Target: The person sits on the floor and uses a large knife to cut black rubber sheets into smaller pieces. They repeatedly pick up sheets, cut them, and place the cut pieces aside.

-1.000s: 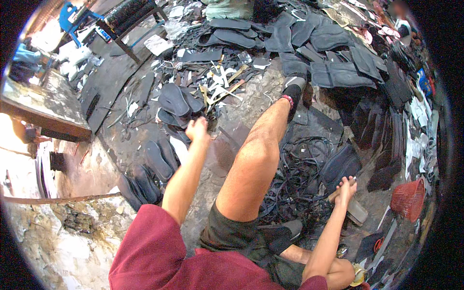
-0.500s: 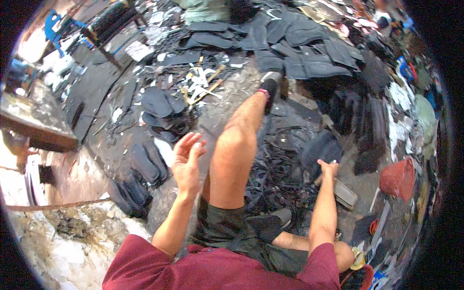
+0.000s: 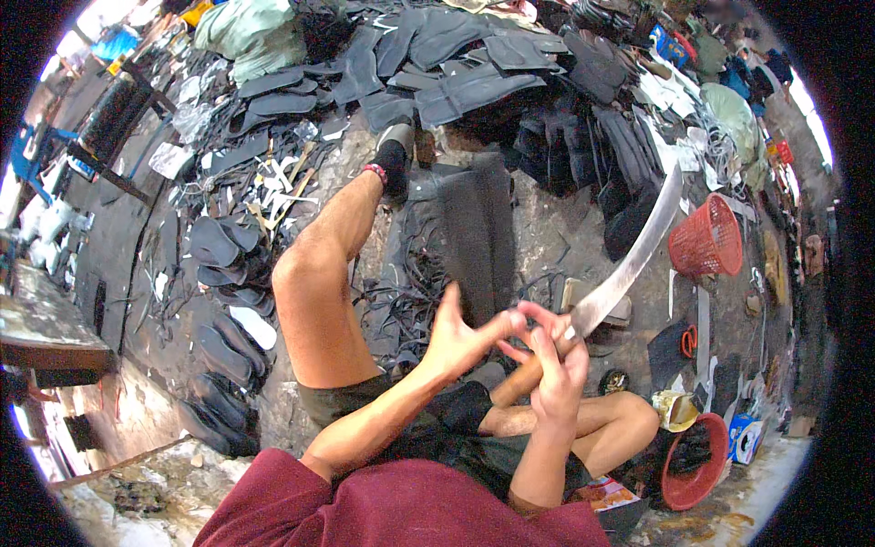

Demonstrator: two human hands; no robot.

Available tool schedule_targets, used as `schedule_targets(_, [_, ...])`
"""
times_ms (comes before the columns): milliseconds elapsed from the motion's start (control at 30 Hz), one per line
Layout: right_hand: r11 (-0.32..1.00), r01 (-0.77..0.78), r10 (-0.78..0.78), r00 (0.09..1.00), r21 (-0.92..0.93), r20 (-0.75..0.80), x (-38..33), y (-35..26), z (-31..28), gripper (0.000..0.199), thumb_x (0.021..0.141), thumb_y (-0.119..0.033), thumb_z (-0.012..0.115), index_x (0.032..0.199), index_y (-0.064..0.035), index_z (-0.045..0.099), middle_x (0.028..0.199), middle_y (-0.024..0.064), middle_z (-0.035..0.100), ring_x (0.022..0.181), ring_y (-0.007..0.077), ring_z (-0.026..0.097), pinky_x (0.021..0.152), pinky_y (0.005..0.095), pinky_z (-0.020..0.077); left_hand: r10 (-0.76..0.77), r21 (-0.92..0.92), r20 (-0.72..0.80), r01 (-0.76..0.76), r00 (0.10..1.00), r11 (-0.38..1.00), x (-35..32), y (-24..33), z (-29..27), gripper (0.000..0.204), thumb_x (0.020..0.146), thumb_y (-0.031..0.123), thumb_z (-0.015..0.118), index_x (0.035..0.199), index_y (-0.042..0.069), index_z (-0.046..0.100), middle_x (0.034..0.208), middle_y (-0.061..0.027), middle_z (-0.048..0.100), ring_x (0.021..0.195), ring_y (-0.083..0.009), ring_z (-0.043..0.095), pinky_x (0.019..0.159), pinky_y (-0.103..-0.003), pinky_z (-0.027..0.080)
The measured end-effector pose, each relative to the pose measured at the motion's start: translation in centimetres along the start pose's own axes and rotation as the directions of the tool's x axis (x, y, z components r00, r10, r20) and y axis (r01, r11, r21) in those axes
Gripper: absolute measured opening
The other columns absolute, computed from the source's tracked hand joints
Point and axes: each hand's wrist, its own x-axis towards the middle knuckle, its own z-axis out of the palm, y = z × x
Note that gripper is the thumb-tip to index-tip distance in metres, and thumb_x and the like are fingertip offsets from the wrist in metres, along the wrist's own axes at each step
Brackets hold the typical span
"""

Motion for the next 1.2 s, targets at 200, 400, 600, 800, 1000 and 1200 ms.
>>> schedule_targets(200, [0.926, -0.085, 0.022, 0.985, -0.369, -0.17, -5.1, 2.2, -7.0, 0.022, 0.093, -0.009, 0.064, 0.114, -0.0045, 0.056, 0.069, -0.0024, 0.053, 0.049, 0.0056, 0.045, 0.043, 0.022, 0.0353, -0.394, -0.437, -0.173, 0.288, 0.903, 0.852, 1.8, 3.0, -4.9, 0.038, 0.075, 0.008, 0.072, 0.11, -0.001, 0.061, 0.098, -0.0093, 0.068, 0.082, -0.0205, 0.065, 0.077, -0.034, 0.053])
schedule_targets(400, [0.997, 0.053, -0.054, 0.998, -0.053, -0.02, -1.0, -0.2, -8.3, 0.069, 0.089, -0.034, 0.072, 0.141, 0.002, 0.044, 0.074, -0.0007, 0.06, 0.054, 0.0051, 0.051, 0.044, 0.0195, 0.0421, -0.474, 0.429, 0.459, 0.28, 0.751, 0.859, 0.8, 8.1, -10.3, 0.058, 0.065, 0.018, 0.081, 0.116, -0.002, 0.062, 0.107, -0.0093, 0.067, 0.099, -0.0181, 0.06, 0.091, -0.034, 0.047])
schedule_targets(600, [0.984, -0.123, 0.148, 0.965, 0.127, -0.215, -0.2, -0.7, -5.3, 0.058, 0.077, -0.006, 0.079, 0.129, -0.0075, 0.055, 0.08, -0.0012, 0.057, 0.057, 0.0118, 0.054, 0.042, 0.028, 0.0458, -0.441, -0.687, 0.568, 0.695, 0.695, 0.21, -1.9, 3.7, -9.5, 0.078, 0.086, 0.026, 0.073, 0.148, 0.001, 0.033, 0.135, -0.0207, 0.054, 0.126, -0.0283, 0.053, 0.109, -0.045, 0.039])
schedule_targets(800, [0.953, -0.253, 0.287, 0.93, 0.169, -0.228, -4.3, 5.3, -0.4, 0.069, 0.079, -0.001, 0.079, 0.131, -0.0098, 0.035, 0.07, 0.0038, 0.054, 0.043, 0.0153, 0.052, 0.038, 0.0307, 0.0452, -0.264, -0.442, -0.161, 0.169, 0.951, 0.881, -3.6, 1.5, -1.4, 0.068, 0.069, 0.01, 0.086, 0.125, 0.001, 0.049, 0.116, -0.0106, 0.059, 0.106, -0.026, 0.059, 0.092, -0.041, 0.049])
schedule_targets(1000, [0.978, 0.017, -0.006, 0.999, -0.208, 0.054, -9.2, 3.6, -5.4, 0.042, 0.1, -0.021, 0.051, 0.137, -0.0046, 0.036, 0.085, 0.0102, 0.058, 0.063, 0.0143, 0.056, 0.057, 0.0334, 0.0508, -0.321, -0.494, -0.199, 0.188, 0.926, 0.849, 0.8, 6.8, -7.1, 0.054, 0.072, 0.003, 0.077, 0.119, -0.002, 0.052, 0.104, -0.0112, 0.061, 0.091, -0.0255, 0.064, 0.084, -0.039, 0.055])
schedule_targets(1200, [0.782, 0.214, -0.02, 0.948, -0.585, 0.319, -13.7, 4.8, -13.4, 0.048, 0.101, -0.03, 0.053, 0.137, -0.0003, 0.045, 0.083, 0.006, 0.057, 0.067, 0.0116, 0.052, 0.066, 0.0279, 0.0499, -0.245, -0.535, -0.285, 0.059, 0.927, 0.843, 0.8, 6.7, -8.0, 0.05, 0.092, 0.012, 0.068, 0.135, 0.002, 0.046, 0.119, -0.0124, 0.063, 0.098, -0.0192, 0.066, 0.084, -0.033, 0.057])
